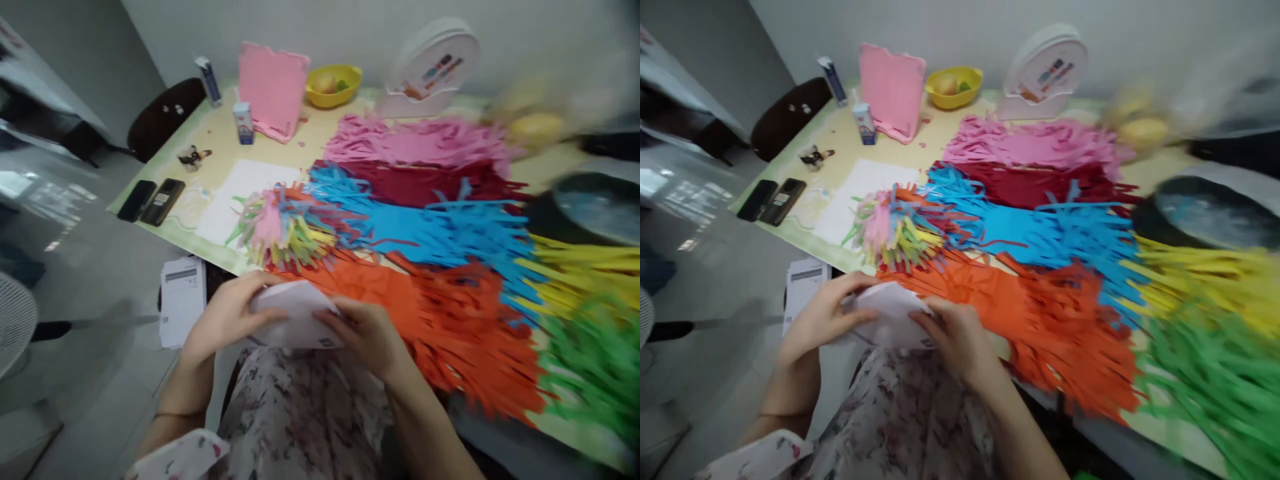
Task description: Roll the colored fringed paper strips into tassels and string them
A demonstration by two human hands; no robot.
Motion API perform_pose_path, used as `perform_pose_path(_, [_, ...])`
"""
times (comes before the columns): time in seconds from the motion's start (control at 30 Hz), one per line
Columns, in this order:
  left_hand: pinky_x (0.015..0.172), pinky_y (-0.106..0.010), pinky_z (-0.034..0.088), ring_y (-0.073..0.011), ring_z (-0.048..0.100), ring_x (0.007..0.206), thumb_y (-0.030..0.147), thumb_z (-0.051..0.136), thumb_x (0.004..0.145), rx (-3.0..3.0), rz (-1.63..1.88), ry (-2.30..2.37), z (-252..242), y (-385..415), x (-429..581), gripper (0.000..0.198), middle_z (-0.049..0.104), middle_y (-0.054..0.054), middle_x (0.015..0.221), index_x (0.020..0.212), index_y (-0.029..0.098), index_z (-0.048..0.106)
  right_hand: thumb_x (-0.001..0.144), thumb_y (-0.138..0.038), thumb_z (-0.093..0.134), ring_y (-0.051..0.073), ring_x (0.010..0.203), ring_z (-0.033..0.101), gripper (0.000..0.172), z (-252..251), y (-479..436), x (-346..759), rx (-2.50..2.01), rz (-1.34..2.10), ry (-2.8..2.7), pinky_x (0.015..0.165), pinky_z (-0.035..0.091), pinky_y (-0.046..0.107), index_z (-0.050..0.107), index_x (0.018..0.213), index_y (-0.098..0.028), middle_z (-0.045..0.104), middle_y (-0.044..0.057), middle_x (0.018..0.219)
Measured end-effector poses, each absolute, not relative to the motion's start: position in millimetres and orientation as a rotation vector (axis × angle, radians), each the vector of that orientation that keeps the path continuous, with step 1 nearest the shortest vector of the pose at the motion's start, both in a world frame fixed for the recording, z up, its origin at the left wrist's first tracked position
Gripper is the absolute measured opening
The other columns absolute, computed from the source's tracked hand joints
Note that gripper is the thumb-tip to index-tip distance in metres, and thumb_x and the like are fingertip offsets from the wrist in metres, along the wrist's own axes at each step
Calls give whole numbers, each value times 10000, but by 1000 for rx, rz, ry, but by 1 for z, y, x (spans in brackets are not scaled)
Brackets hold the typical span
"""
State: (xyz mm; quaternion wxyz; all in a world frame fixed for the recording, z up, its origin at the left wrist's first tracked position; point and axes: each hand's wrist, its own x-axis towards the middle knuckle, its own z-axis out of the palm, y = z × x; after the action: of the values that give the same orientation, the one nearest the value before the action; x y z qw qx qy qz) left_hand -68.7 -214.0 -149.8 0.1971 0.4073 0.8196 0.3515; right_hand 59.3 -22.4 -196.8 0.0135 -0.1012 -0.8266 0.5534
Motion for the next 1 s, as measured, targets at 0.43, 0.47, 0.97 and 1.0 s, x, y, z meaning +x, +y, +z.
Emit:
perform_pose_path(0.43, [795,-282,498,-171,633,835,369,428,981,818,1001,2558,-185,-339,-121,404,684,-62,897,692,155,612,920,-235,500,222,836,688,172,-186,-106,-75,228,1377,-2669,735,484,309,659,975,-204,742,88,929])
perform_pose_path(0.47, [917,-325,485,-197,630,992,355,434,979,896,971,2577,-187,-339,-132,387,678,-91,1069,705,156,621,911,-216,488,215,837,682,175,-184,-107,-95,188,1363,-2629,744,484,310,642,991,-199,733,83,930])
perform_pose_path(0.97, [1213,-482,251,-299,371,1430,310,492,957,1105,710,2608,-248,-334,-189,312,425,-151,1528,880,129,734,757,-59,427,228,887,559,311,-265,-164,-217,276,963,-2806,800,442,329,517,1039,-152,604,135,1028])
perform_pose_path(1.0, [1208,-477,266,-296,391,1417,313,491,958,1118,732,2609,-249,-335,-189,315,447,-147,1512,885,132,739,765,-54,422,227,892,554,310,-264,-168,-217,293,945,-2816,800,438,325,517,1043,-151,597,135,1033])
